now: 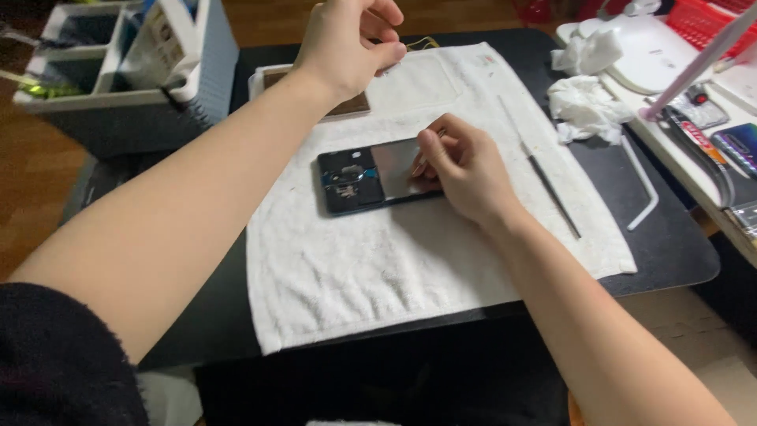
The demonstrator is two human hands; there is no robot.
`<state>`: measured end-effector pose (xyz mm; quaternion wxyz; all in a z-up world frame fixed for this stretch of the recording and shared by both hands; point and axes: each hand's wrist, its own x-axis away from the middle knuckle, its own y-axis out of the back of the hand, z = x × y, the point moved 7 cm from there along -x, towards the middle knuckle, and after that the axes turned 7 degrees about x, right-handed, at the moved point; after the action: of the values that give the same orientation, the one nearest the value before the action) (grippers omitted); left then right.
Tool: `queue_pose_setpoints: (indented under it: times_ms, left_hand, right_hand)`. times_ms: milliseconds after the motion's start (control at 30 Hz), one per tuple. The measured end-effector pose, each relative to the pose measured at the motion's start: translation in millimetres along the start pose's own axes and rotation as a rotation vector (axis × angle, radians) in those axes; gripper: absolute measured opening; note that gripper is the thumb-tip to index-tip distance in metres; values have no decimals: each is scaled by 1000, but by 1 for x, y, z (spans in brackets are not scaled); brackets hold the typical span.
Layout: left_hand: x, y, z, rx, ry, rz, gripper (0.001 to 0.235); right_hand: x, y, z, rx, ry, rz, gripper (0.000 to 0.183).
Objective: Disassembling a smartphone to remove internal components and screws using precision tools.
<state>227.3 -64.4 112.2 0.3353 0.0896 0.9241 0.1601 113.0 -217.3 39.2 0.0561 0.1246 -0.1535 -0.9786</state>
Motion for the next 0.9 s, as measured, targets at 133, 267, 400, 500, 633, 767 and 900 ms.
queue_pose_setpoints:
  times_ms: [133, 267, 400, 500, 633, 767, 900]
  left_hand:
    - [70, 25, -25, -159, 260, 78, 28]
    - [133, 22, -37, -124, 512, 193, 30]
    - [142, 20, -30, -135, 273, 225, 37]
    - [151, 18, -30, -201, 271, 122, 29]
    - [155, 14, -11, -227, 281, 13, 25]
    - [164, 10, 2, -239, 268, -85, 25]
    - [167, 38, 5, -260, 90, -274, 6]
  right_hand:
    - [4, 2, 8, 145, 114, -37, 28]
    - [10, -5, 18, 208, 157, -46, 27]
    - [20, -25, 34, 273, 206, -89, 29]
    - [11, -27, 14, 319, 235, -136, 22]
    - [13, -22, 13, 308, 279, -163, 25]
    - [17, -23, 10, 309, 275, -170, 23]
    - [18, -24, 14, 323, 253, -150, 24]
